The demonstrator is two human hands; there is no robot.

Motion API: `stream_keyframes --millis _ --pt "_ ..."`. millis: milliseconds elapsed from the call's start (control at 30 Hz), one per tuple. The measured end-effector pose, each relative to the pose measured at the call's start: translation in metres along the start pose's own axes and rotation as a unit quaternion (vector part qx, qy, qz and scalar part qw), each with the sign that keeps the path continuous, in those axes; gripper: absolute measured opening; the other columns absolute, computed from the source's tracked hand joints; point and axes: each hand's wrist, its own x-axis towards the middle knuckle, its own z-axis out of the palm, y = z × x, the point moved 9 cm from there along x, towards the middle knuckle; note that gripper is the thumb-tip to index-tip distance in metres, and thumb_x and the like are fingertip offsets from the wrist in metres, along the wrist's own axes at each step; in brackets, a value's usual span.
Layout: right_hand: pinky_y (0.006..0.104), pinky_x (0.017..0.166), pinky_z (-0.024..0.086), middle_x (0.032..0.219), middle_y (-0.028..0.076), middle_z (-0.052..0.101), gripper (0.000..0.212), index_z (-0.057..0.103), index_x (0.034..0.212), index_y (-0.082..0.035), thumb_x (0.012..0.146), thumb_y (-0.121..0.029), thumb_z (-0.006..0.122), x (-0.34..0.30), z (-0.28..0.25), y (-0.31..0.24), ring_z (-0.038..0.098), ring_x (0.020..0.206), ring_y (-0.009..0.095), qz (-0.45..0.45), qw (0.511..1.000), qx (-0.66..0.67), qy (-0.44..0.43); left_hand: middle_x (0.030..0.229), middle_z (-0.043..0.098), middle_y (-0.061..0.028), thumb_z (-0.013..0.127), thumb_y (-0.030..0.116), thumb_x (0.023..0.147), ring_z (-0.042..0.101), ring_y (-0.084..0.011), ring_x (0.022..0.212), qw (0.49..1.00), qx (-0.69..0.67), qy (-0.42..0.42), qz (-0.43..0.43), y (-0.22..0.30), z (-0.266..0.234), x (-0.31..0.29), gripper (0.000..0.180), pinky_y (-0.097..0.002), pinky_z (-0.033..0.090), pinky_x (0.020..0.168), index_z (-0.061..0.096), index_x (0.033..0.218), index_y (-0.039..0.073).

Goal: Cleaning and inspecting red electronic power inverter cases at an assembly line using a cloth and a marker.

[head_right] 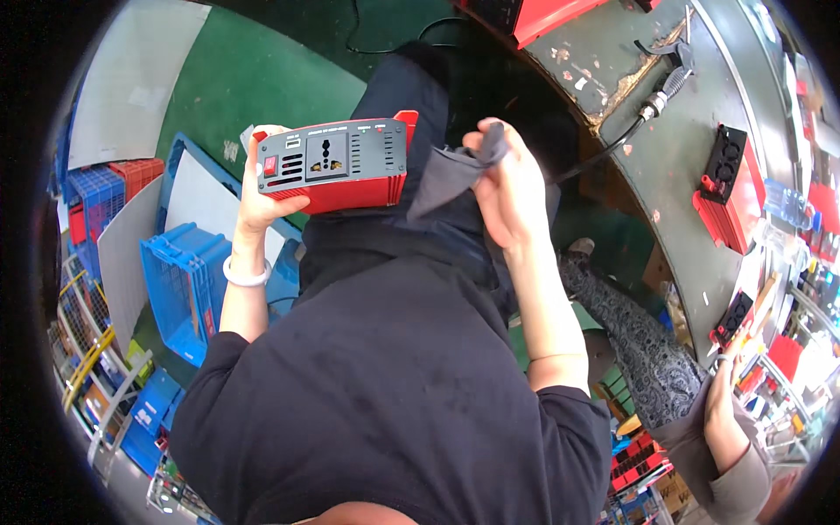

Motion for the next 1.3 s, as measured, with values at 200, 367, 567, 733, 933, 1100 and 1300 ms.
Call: stream_keyframes --millis 200,367,567,733,933,1100,1300 --pt "0.024 0.063 0.045 0.081 0.003 0.056 0.015 0.067 0.083 -0.004 0.07 0.001 0.071 -0.018 0.102 -0.044 0.057 0.077 0.011 -0.337 0.766 -0.533 -0.125 0.11 0.051 -0.0042 0.087 0.006 0.051 0.052 -0.0163 0.106 1.0 0.014 -0.005 -0.004 0.004 0.007 0.002 0.08 -0.031 0.042 0.094 0.043 0.117 0.008" --pt "0.0191 0.057 0.037 0.068 -0.002 0.052 0.017 0.055 0.075 -0.003 0.073 0.0 0.071 0.007 0.062 -0.029 0.046 0.064 0.004 -0.151 0.859 -0.485 -0.067 0.105 0.055 -0.0052 0.087 0.008 0.05 0.055 -0.0158 0.1 0.997 0.067 -0.03 0.033 0.016 0.02 0.005 0.075 -0.0305 0.044 0.089 0.045 0.112 0.007" --pt "0.018 0.058 0.038 0.07 -0.004 0.049 0.017 0.053 0.075 -0.003 0.076 0.002 0.069 0.004 0.025 -0.034 0.047 0.065 0.001 -0.141 0.76 -0.633 -0.047 0.101 0.057 -0.0055 0.088 0.01 0.048 0.057 -0.0161 0.095 0.995 0.069 -0.045 0.048 0.019 0.027 0.01 0.075 -0.0303 0.046 0.086 0.046 0.111 0.007" --pt "0.0152 0.06 0.035 0.076 -0.006 0.049 0.02 0.053 0.079 -0.005 0.077 0.001 0.072 -0.01 0.049 -0.029 0.042 0.067 0.0 -0.143 0.907 -0.388 -0.077 0.104 0.057 -0.006 0.088 0.009 0.048 0.056 -0.0169 0.098 0.997 0.055 -0.045 0.031 0.022 0.025 0.007 0.073 -0.0316 0.045 0.088 0.047 0.109 0.007" --pt "0.0216 0.058 0.036 0.067 -0.001 0.045 0.018 0.052 0.08 -0.003 0.078 -0.006 0.07 0.016 0.001 -0.009 0.041 0.063 0.006 -0.147 0.843 -0.515 -0.051 0.113 0.055 -0.0062 0.088 0.006 0.05 0.054 -0.0171 0.107 1.0 -0.022 -0.006 0.007 0.008 0.009 0.007 0.079 -0.0325 0.044 0.093 0.044 0.116 0.009" --pt "0.0222 0.076 0.047 0.093 0.003 0.063 0.015 0.06 0.104 -0.002 0.094 -0.01 0.054 0.013 -0.01 0.019 0.058 0.083 0.009 0.012 0.974 -0.224 -0.001 0.124 0.057 -0.0099 0.066 0.024 0.085 0.055 -0.0263 0.115 0.919 -0.323 0.211 -0.078 -0.038 -0.046 -0.008 0.055 -0.0409 0.043 0.1 0.045 0.131 0.004" --pt "0.0321 0.084 0.05 0.099 0.007 0.062 0.015 0.057 0.106 -0.004 0.095 -0.012 0.054 0.026 -0.001 0.036 0.061 0.093 0.017 0.063 0.997 0.032 -0.035 0.134 0.051 -0.0108 0.047 0.057 0.089 0.049 -0.031 0.121 0.837 -0.481 0.23 -0.12 -0.029 -0.044 0.012 0.066 -0.0492 0.041 0.1 0.044 0.137 0.012"
